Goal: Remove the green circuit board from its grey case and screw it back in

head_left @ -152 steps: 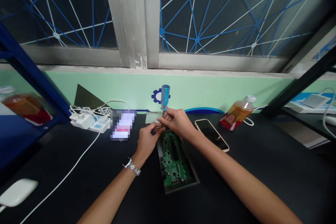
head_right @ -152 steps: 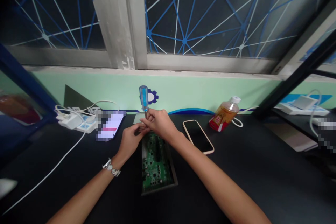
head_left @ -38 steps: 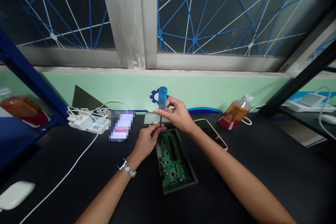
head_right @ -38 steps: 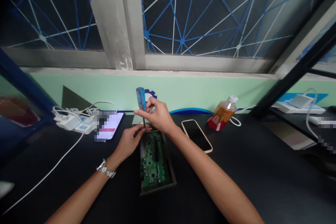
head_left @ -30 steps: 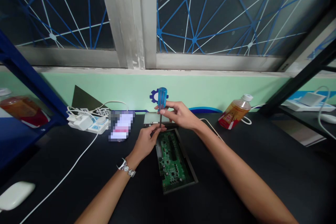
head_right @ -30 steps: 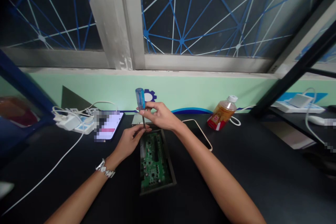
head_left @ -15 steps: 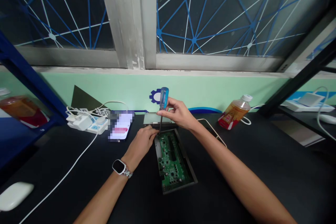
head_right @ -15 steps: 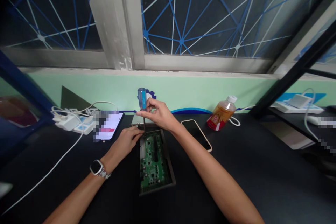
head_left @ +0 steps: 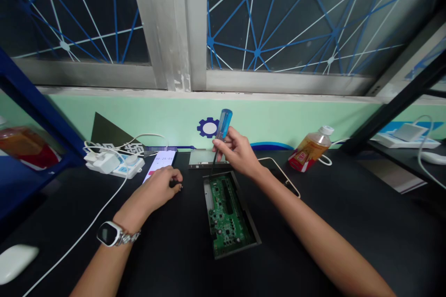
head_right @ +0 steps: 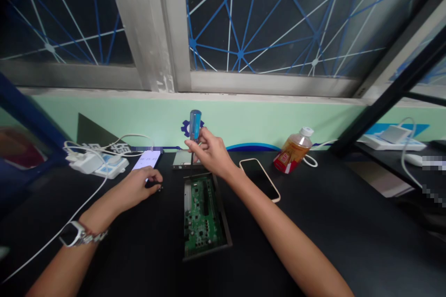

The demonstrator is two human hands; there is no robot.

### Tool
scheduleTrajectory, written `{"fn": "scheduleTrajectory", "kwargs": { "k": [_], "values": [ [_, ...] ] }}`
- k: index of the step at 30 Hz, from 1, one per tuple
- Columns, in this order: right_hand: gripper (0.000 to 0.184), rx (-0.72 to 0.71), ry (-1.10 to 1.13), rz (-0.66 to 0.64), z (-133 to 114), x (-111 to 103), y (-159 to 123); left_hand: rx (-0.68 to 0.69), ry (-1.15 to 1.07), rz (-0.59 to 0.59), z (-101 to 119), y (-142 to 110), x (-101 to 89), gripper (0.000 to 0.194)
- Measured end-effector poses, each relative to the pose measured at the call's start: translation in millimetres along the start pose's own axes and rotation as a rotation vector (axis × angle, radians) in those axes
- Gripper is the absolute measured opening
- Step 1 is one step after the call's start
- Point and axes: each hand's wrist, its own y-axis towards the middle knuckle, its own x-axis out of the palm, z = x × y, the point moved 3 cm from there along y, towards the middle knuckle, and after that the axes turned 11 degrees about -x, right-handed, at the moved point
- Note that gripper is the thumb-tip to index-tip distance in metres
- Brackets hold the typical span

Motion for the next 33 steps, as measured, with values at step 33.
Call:
{"fn": "scheduleTrajectory", "kwargs": {
  "k": [33],
  "values": [
    [0.029,-0.029,0.2,0.476,7,-18,-9,-0.732,-1.981,-0.063,77,-8,69.5,0.013]
  ]
}}
